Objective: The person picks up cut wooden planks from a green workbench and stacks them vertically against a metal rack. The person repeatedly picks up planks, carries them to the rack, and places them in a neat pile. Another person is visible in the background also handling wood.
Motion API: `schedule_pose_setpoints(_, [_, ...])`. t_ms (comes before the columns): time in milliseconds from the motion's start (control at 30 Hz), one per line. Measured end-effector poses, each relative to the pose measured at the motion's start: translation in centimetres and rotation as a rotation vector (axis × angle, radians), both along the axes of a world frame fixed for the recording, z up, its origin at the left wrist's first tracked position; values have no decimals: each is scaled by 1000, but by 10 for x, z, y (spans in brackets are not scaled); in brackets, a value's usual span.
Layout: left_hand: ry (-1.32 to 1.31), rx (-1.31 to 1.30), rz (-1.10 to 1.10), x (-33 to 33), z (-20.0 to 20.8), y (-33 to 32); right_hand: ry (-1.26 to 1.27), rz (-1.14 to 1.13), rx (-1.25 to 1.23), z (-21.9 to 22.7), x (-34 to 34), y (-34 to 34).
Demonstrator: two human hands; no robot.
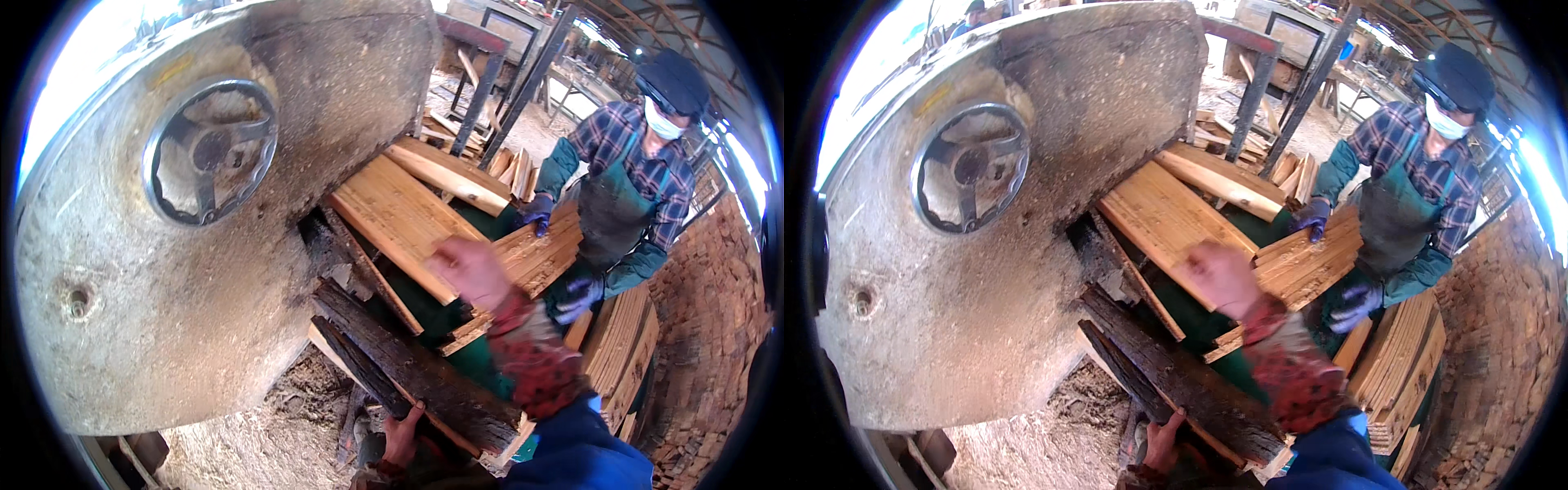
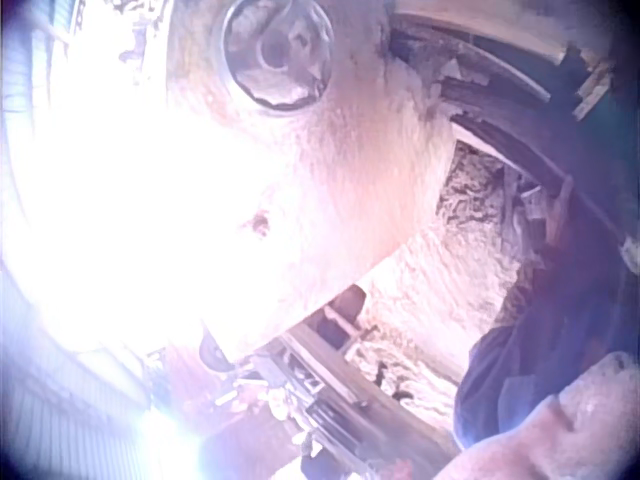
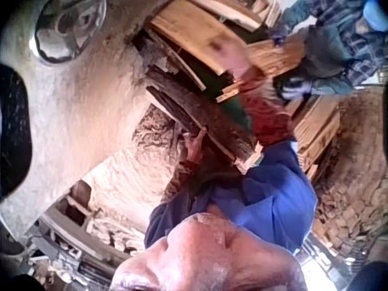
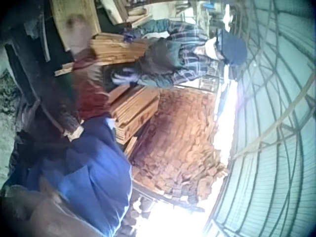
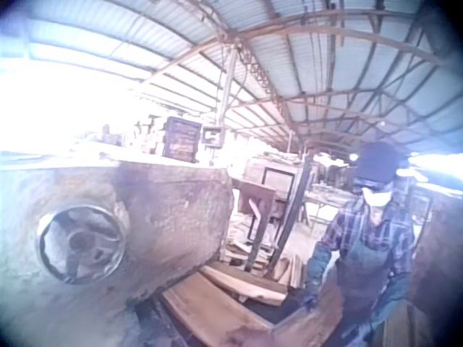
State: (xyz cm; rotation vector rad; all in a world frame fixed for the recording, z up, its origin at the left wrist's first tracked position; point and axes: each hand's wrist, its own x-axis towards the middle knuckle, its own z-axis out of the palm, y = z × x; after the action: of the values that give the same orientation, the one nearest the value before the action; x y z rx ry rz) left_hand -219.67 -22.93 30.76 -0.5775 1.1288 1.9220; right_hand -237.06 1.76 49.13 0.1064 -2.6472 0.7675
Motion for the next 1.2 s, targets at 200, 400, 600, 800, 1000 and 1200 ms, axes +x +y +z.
schedule_pose_setpoints(200, [34,-32,76,-3,19,5,-377,-114,198,-112,-38,-59])
schedule_pose_setpoints(400, [180,-25,45,-9,18,10,-235,-174,114,-146,-17,-20])
schedule_pose_setpoints(600, [101,33,87,-9,22,3,-364,-88,20,-69,83,-23])
schedule_pose_setpoints(800, [91,45,-36,-4,6,-7,-421,-83,-307,-26,199,-50])
schedule_pose_setpoints(1000, [111,271,-1,5,6,-14,-454,-172,-134,-76,268,-94])
schedule_pose_setpoints(1200, [153,60,-71,3,26,-3,-292,-260,-155,-79,290,-109])
